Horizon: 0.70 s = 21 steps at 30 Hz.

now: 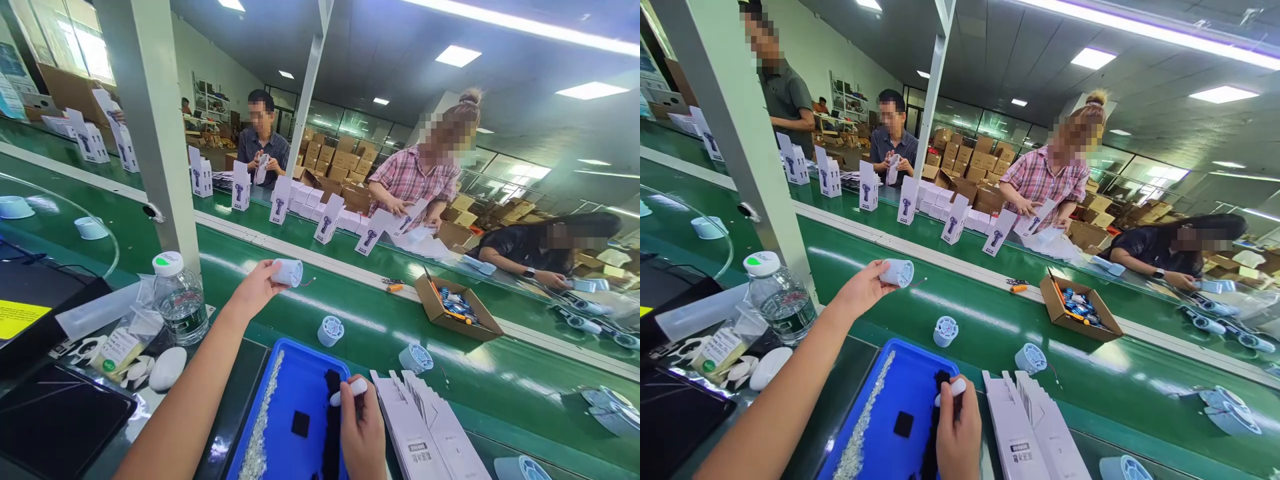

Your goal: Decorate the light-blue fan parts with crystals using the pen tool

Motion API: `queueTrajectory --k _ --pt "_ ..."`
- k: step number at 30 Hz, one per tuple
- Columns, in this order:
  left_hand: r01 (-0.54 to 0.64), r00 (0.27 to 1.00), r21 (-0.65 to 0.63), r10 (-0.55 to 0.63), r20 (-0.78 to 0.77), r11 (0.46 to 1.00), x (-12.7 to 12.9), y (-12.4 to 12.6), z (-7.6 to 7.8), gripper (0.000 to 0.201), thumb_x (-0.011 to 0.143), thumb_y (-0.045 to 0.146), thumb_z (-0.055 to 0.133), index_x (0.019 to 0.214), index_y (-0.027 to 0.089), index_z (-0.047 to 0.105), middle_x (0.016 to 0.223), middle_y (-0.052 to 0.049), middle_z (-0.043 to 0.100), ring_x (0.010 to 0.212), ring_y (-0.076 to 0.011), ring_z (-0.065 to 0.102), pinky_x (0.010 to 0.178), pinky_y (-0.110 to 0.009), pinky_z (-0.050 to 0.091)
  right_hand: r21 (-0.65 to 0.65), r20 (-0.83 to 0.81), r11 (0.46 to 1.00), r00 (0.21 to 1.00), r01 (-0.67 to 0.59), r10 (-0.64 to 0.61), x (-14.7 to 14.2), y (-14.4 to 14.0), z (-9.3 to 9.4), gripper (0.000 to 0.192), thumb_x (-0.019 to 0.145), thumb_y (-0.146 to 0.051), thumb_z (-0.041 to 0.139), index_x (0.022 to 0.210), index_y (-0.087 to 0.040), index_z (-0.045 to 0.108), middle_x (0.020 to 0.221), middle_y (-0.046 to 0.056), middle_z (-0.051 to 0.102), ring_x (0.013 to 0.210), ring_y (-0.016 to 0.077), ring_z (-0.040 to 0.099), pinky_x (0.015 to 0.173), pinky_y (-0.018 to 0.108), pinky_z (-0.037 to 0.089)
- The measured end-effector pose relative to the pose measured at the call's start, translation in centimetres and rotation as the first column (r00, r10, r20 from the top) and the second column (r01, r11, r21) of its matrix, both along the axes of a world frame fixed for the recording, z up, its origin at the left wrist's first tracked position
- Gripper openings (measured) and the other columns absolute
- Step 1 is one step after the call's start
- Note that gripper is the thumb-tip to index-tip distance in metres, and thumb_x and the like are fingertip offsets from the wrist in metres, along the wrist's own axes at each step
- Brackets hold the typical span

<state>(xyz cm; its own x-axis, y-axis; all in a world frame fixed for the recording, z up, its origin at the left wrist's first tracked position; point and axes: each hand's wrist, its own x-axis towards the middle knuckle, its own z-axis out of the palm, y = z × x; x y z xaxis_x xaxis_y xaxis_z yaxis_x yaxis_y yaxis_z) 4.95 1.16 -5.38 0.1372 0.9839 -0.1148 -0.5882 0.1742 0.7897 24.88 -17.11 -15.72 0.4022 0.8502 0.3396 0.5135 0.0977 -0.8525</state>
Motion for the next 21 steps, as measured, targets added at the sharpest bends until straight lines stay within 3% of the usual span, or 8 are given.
queueTrajectory --k 2,6,11,17,21 --pt "0.029 0.99 -0.032 -0.024 0.141 0.999 -0.2 -0.3 0.9 0.011 0.084 0.017 0.054 0.094 0.012 0.056 0.092 -0.009 0.066 0.081 -0.0169 0.065 0.078 -0.034 0.056 -0.002 0.004 1.0 1.0 -0.003 0.003 -0.1 0.0 0.0 0.031 0.089 -0.05 0.047 0.085 -0.02 0.054 0.074 0.002 0.059 0.066 0.0162 0.055 0.063 0.027 0.046" --pt "0.015 0.967 -0.07 0.004 0.256 0.997 -0.3 -0.7 1.9 0.022 0.088 0.021 0.05 0.102 0.007 0.059 0.103 -0.015 0.066 0.095 -0.0217 0.064 0.08 -0.033 0.057 0.021 0.031 0.999 0.999 -0.028 0.027 -0.1 -0.1 -0.1 0.026 0.09 -0.045 0.049 0.085 -0.02 0.055 0.072 0.001 0.059 0.064 0.0158 0.056 0.061 0.026 0.047" --pt "-0.013 0.974 -0.086 0.033 0.226 0.996 0.0 -0.6 1.5 0.013 0.087 0.02 0.054 0.092 0.01 0.061 0.094 -0.01 0.067 0.088 -0.018 0.065 0.08 -0.032 0.057 0.049 0.065 0.998 0.998 -0.028 0.024 0.0 -0.3 -0.6 0.023 0.089 -0.042 0.051 0.087 -0.02 0.056 0.074 0.003 0.061 0.064 0.0169 0.058 0.061 0.026 0.048" --pt "0.039 0.987 -0.009 -0.038 0.155 0.999 0.7 -0.4 0.3 0.01 0.084 0.025 0.06 0.082 0.015 0.061 0.088 -0.005 0.065 0.081 -0.0141 0.062 0.073 -0.028 0.054 0.02 0.03 0.999 0.999 -0.037 0.036 -0.2 -0.2 -0.6 0.026 0.089 -0.044 0.051 0.087 -0.019 0.057 0.074 0.003 0.061 0.065 0.0167 0.059 0.063 0.027 0.049" --pt "0.064 0.992 0.029 -0.067 0.103 0.998 1.0 -0.5 0.1 0.01 0.081 0.025 0.063 0.079 0.016 0.061 0.082 -0.003 0.063 0.075 -0.0133 0.059 0.069 -0.027 0.052 0.027 0.042 0.991 0.991 -0.129 0.128 -0.6 -0.3 0.3 0.022 0.09 -0.04 0.051 0.089 -0.02 0.059 0.076 0.003 0.063 0.066 0.0169 0.061 0.062 0.025 0.049"
